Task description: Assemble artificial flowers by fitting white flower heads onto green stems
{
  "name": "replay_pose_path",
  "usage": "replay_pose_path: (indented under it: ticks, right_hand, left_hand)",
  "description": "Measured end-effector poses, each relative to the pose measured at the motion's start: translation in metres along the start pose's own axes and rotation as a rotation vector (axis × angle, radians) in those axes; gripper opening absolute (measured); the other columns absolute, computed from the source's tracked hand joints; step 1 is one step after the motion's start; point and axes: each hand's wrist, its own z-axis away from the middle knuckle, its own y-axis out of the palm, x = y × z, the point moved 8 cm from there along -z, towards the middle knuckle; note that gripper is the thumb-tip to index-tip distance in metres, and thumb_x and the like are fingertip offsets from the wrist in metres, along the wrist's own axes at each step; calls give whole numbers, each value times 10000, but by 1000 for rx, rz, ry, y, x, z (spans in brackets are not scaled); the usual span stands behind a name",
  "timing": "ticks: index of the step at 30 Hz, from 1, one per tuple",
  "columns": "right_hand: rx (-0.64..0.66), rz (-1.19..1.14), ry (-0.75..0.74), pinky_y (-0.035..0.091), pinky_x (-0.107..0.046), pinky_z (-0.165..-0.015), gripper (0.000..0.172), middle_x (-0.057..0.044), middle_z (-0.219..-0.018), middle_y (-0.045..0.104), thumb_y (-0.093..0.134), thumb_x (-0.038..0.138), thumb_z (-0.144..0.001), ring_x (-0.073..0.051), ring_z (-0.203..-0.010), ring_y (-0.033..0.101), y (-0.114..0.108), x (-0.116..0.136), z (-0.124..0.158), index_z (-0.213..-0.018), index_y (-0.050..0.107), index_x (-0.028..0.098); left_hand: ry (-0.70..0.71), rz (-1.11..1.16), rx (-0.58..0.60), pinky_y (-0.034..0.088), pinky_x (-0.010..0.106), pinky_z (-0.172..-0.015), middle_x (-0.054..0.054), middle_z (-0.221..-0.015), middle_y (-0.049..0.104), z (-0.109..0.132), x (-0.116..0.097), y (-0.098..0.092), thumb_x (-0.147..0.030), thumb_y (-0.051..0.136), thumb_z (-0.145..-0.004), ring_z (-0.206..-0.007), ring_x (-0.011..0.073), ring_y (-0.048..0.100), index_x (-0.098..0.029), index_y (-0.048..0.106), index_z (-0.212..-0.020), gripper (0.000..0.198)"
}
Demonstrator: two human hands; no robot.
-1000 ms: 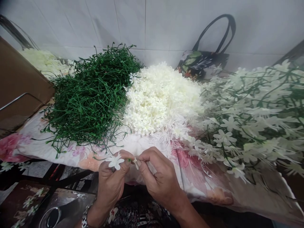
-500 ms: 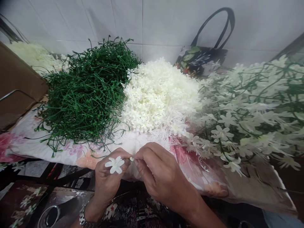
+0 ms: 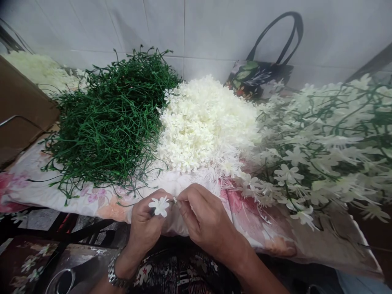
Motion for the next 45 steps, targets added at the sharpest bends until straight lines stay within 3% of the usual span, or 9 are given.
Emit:
replay_pose_path:
  ticks: [8,20,28,34,40,45]
  right_hand:
    - [-10,-16,14,435,-212,-578,116,-10,-708,509,423,79,-885,-106,-662,516,6,-4,2,-829,469,170]
    - [-47,25,9,424,-202,-566,122,-6,-672,506,433,73,-868,-98,-612,495,11,-5,1,-794,472,161]
    - [-53,3,15,433,-217,-565,122,-4,-671,514,442,84,-870,-105,-611,511,14,-4,-2,-787,486,163]
    - [2,-80,33,467,-220,-647,39,-19,-771,574,514,140,-859,-111,-722,561,7,-1,-3,-890,522,163]
    - [25,-83,29,489,-243,-674,191,-48,-847,600,572,204,-830,-134,-772,577,-4,0,-2,-1010,543,147]
    - [-34,-47,-56,476,-235,-648,121,-38,-784,591,539,88,-823,-124,-731,568,-11,8,-3,-919,566,157]
  left_hand:
    - [-35,-45,9,323,162,-460,-61,-525,486,0,5,0,-30,391,-511,-478,77,389,-172,614,-625,288]
    - [-112,-9,-14,290,166,-433,-71,-483,425,1,10,-2,-67,416,-514,-450,73,333,-162,614,-624,246]
    - [-176,55,-54,312,171,-437,-61,-499,468,-1,17,-5,-82,452,-526,-455,76,355,-158,611,-615,198]
    - [-228,248,-19,337,171,-468,-58,-513,461,4,30,-5,-76,506,-583,-495,83,368,-169,625,-638,161]
    - [-232,391,12,350,167,-486,-48,-550,538,5,36,-4,-60,537,-604,-506,80,412,-174,643,-676,172]
    - [-236,355,37,331,187,-493,-41,-527,503,6,36,-3,-79,555,-594,-508,86,393,-160,647,-650,135]
